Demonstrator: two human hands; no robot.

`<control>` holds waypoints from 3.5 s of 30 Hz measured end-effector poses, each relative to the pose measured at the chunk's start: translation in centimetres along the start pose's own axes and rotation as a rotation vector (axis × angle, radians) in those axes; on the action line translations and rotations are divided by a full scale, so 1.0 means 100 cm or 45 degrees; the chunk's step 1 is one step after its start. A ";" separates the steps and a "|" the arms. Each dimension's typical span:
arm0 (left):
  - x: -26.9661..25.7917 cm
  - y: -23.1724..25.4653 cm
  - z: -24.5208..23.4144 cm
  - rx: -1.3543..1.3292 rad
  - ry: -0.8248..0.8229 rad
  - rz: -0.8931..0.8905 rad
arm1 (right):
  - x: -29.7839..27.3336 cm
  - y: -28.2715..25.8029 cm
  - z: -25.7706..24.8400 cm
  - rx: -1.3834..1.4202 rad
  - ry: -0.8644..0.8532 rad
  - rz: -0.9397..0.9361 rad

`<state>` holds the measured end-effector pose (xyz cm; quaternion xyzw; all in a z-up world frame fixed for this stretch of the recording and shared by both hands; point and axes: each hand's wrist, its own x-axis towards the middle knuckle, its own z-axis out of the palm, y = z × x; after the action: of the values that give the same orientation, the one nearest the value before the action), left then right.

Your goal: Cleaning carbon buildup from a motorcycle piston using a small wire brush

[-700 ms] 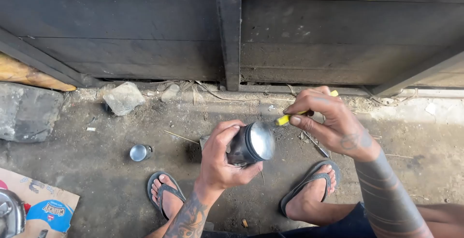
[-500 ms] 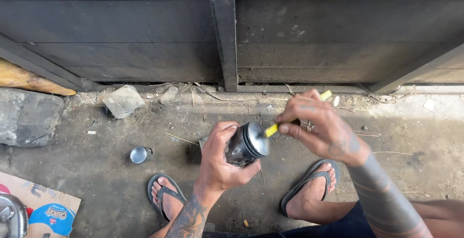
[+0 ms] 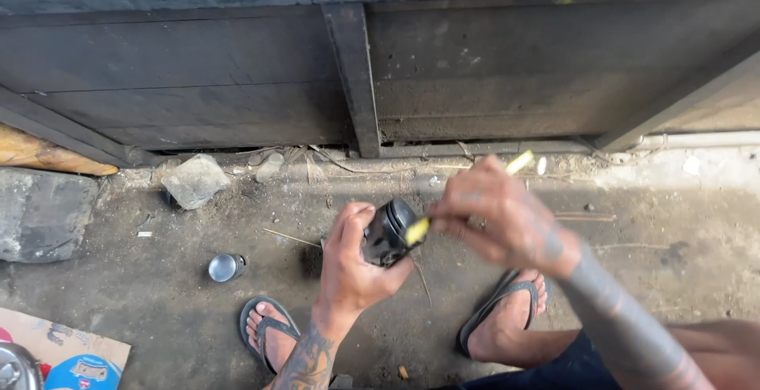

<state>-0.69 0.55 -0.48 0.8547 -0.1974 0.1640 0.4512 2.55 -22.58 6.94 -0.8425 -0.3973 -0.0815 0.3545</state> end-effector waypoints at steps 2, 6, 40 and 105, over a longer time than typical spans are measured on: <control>0.006 0.005 -0.002 -0.051 0.041 0.012 | 0.003 0.012 -0.008 -0.095 0.060 0.114; 0.003 -0.002 -0.003 -0.133 0.049 -0.002 | 0.005 -0.001 -0.002 0.182 -0.049 0.034; 0.004 -0.012 -0.004 -0.266 0.019 -0.103 | 0.014 0.016 0.015 -0.034 0.048 -0.009; 0.007 0.020 -0.049 -0.576 -0.197 0.195 | -0.003 -0.027 -0.006 0.329 0.259 0.144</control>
<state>-1.53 3.50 3.90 0.7247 -0.3271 0.0833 0.6007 0.51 -21.97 8.64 -0.7984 -0.3184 -0.0944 0.5022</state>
